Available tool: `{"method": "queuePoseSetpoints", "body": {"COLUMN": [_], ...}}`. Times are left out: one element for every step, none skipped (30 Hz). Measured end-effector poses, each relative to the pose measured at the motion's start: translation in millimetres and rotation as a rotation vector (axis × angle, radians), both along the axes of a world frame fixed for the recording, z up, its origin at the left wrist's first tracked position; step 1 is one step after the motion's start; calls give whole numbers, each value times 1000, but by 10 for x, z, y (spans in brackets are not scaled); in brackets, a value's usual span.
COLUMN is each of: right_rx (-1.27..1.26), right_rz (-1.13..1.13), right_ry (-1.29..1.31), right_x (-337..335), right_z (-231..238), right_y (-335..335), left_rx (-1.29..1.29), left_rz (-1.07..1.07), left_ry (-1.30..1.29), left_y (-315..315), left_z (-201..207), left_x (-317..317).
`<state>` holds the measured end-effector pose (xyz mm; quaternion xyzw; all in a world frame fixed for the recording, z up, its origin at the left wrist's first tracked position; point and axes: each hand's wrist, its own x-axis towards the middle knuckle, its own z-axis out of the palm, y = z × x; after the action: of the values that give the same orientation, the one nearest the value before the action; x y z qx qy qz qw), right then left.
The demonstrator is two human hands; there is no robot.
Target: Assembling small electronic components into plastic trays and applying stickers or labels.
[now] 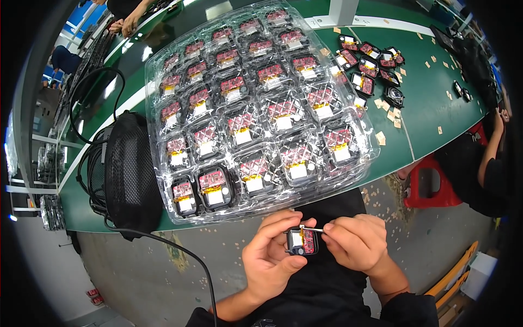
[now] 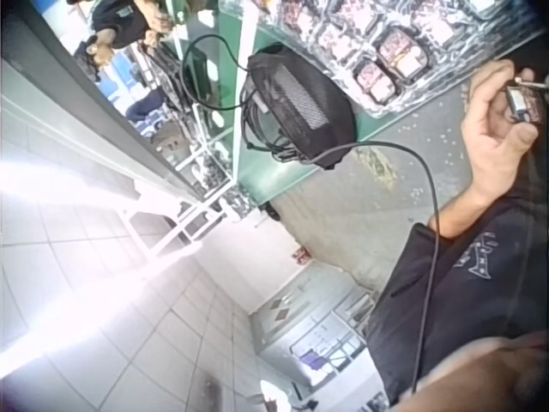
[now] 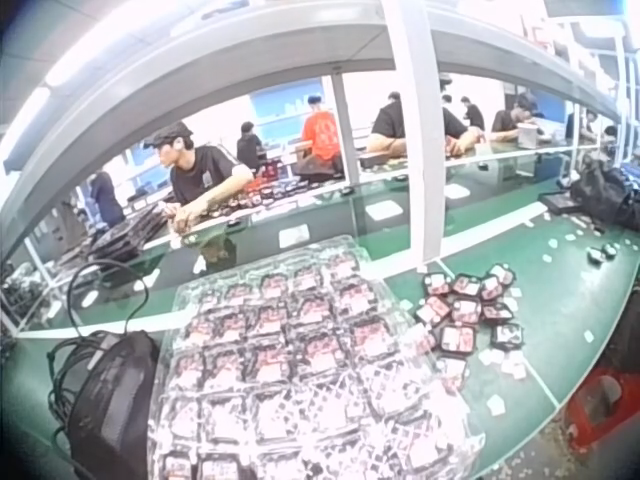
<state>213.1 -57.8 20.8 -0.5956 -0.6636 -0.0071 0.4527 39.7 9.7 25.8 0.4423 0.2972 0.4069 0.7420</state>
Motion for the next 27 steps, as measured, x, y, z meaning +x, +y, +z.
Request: {"method": "queuePoseSetpoints", "body": {"right_rx": [8, 6, 12, 19, 19, -6, -30, -30, -58, -85, -85, -119, -153, -153, -144, -134, -136, -134, -131, -132, -109, -86, -86, -89, -93, -93, -96], "right_rz": [-1, -3, -4, -4, -3, 2, 7, 7, 37, 67, 68, 76, 84, 84, 84, 84, 85, 72, 61, 58, 59, 60, 61, 36, 12, 13, 10], "right_ry": [-40, -41, -52, -63, -61, -15, 31, 31, 145, 258, 260, 276, 292, 293, 265, 237, 239, 188, 137, 136, 157, 177, 178, 118, 57, 58, -6], "right_x": [0, -4, -10, -12, -18, -23, -27, -26, -23, -19, -13, -3, 4, 12, 19, 22, 15, 2, -10, -17, -24, -29, -38, -51, -56, -53, -43], "right_z": [4, -2, -13, -19, -19, -16, -14, -10, -6, 0, 6, 16, 19, 18, 17, 16, 24, 40, 47, 37, 12, 0, 0, 3, 8, 13, 24], "right_y": [0, 2, 7, 8, 8, 5, 4, 3, 4, 3, 1, -5, -7, -4, -1, -1, -2, -1, 2, 4, 10, 12, 8, -3, -10, -15, -22], "left_rx": [0, -6, -12, -13, 11, 35, 36, 34, 33, 33, 37, 41, 41, 40, 40, 39, 18, -4, -6, -18, -31, -31, -50, -69, -69, -87, -105], "left_rz": [1, -8, -17, -18, -54, -89, -87, -91, -94, -95, -100, -106, -105, -108, -111, -112, -66, -19, -18, -17, -16, -18, -10, -3, -2, 7, 17], "left_ry": [1, 14, 27, 27, -41, -109, -107, -103, -100, -100, -98, -97, -96, -94, -93, -93, -21, 52, 53, 51, 48, 47, 55, 62, 63, 57, 52], "left_y": [-4, -6, -7, -2, 9, 16, 18, 19, 20, 22, 23, 24, 23, 22, 21, 14, -1, -12, -15, -15, -16, -19, -24, -26, -23, -21, -19], "left_z": [5, 12, 14, -15, -71, -102, -104, -105, -104, -101, -100, -97, -94, -86, -75, -47, -8, 11, 10, 12, 15, 30, 52, 64, 64, 61, 59], "left_x": [-1, 0, -2, -17, -50, -72, -82, -85, -87, -87, -90, -94, -98, -97, -96, -81, -59, -50, -55, -55, -55, -47, -37, -31, -29, -29, -29]}}
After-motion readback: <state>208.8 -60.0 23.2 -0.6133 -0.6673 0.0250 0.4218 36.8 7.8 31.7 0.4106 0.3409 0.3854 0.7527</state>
